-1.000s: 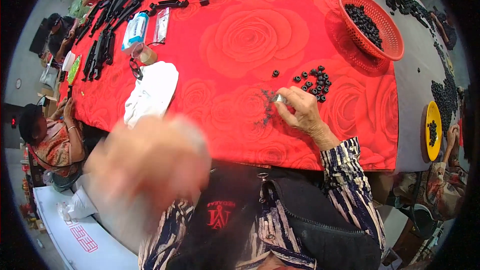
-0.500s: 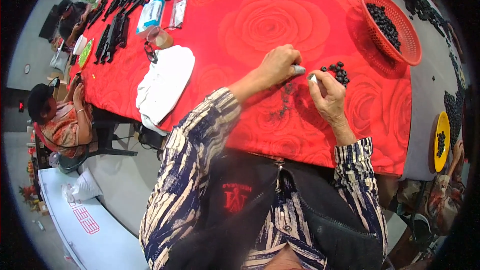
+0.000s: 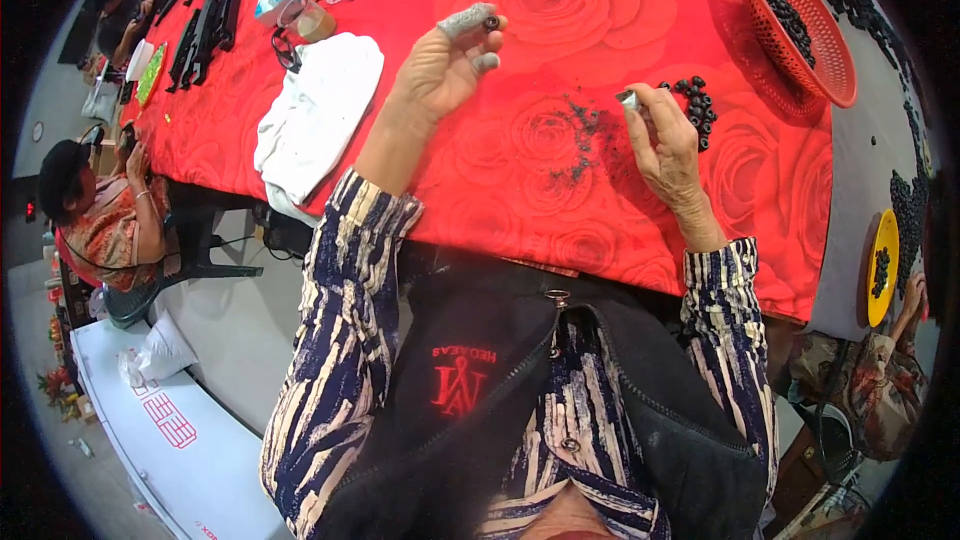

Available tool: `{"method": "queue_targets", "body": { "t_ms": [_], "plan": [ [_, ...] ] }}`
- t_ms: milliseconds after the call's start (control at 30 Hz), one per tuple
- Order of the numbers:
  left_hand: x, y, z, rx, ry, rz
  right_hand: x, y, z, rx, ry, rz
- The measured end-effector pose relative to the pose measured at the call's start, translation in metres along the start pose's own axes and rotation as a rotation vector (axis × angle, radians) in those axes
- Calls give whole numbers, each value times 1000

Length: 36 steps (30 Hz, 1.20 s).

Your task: The person trims small plastic components using a blade and places them onto the table.

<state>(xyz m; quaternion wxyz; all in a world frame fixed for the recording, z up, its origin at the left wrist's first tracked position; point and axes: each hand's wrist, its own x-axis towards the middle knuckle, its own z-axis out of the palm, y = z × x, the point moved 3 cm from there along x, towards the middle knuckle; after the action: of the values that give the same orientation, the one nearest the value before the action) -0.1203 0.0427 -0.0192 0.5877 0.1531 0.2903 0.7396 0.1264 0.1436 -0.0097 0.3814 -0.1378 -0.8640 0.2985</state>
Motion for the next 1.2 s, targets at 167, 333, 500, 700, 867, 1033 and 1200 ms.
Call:
{"method": "queue_targets", "body": {
  "t_ms": [167,333,500,700,867,1033,1200],
  "plan": [
    [-21,-8,1,-4,72,0,1,-35,8,-64,-79,-121],
    [-17,-11,12,206,137,8,-22,-68,26,-172,-405,-302],
    [-6,-32,25,118,-31,-116,-15,-50,25,-229,-390,-275],
    [-1,-50,46,69,-151,-136,24,-42,-17,272,-170,193],
    [-3,-65,58,72,-192,-109,22,-35,-21,454,-15,320],
    [-3,-69,72,120,-235,-152,11,-29,-23,388,26,318],
    [-7,-78,63,33,-224,-171,2,-29,-21,449,27,342]
  ]
}}
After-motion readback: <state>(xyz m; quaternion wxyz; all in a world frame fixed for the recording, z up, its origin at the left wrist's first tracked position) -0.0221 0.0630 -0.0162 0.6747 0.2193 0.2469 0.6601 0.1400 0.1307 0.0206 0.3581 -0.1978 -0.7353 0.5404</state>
